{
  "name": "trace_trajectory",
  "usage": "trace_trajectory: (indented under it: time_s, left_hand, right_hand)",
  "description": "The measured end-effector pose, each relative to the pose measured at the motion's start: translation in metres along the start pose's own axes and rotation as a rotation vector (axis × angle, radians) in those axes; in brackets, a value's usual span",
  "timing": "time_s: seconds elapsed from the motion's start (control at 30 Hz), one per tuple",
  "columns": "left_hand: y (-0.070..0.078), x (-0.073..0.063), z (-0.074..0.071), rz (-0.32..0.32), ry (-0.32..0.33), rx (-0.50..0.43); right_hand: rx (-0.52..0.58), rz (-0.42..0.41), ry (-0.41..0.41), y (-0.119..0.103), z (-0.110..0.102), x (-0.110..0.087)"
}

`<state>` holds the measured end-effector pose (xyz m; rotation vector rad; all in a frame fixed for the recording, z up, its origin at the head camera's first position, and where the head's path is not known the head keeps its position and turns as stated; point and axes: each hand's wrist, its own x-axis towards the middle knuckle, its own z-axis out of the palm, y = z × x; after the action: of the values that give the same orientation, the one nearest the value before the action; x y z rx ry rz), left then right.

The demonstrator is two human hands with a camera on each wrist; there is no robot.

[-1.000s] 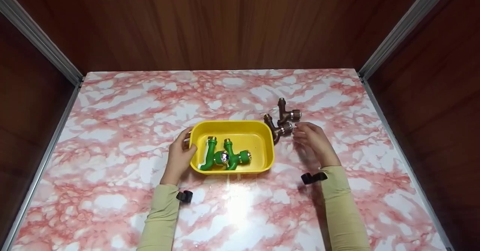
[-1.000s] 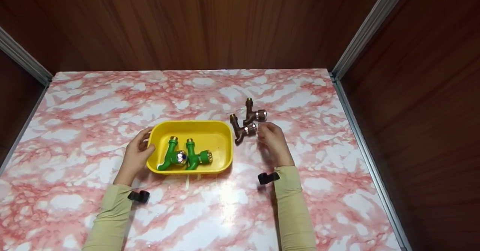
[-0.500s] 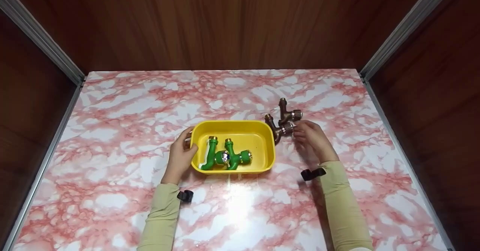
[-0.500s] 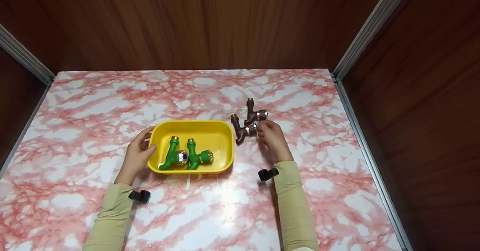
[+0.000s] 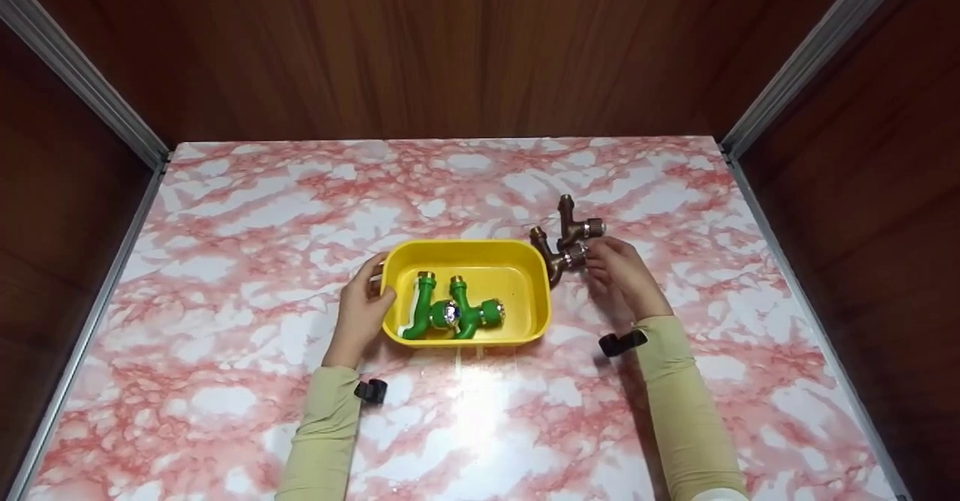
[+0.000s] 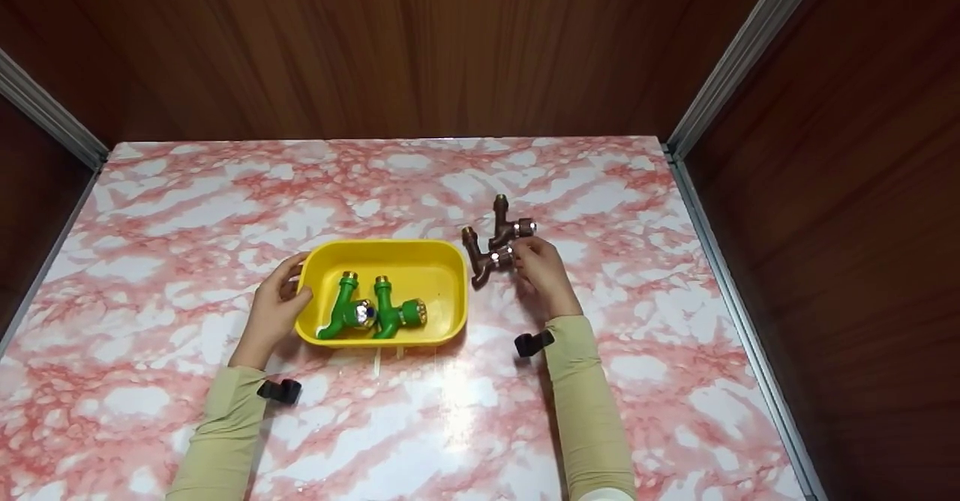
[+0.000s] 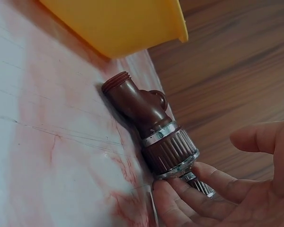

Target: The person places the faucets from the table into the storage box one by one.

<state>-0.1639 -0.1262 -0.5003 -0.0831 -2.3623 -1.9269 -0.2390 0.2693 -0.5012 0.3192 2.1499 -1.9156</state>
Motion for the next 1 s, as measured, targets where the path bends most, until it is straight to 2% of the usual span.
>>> trace_trajectory:
  time_s: [0.3, 0.6, 0.8, 1.0]
  left_hand:
    - [-0.0016, 0.0001, 0.0003, 0.004, 0.004, -0.006]
    - [-0.004, 0.0006, 0.0003, 0.01, 0.004, -0.037]
    - [-0.0032, 0.0006, 0.0, 0.015, 0.004, -0.024]
    - [-0.0026, 0.0007, 0.0, 0.015, 0.007, -0.021]
  right_hand:
    - [-0.023, -0.001, -0.008, -0.0005, -0.0003, 0.0018]
    - [-0.01, 0.002, 0.007, 0.0023, 0.0011, 0.0035]
    - [0.0, -0.008, 0.008, 0.0029, 0.0009, 0.0041]
    - [-0.075, -0.012, 0.017, 0.0022, 0.0014, 0.0047]
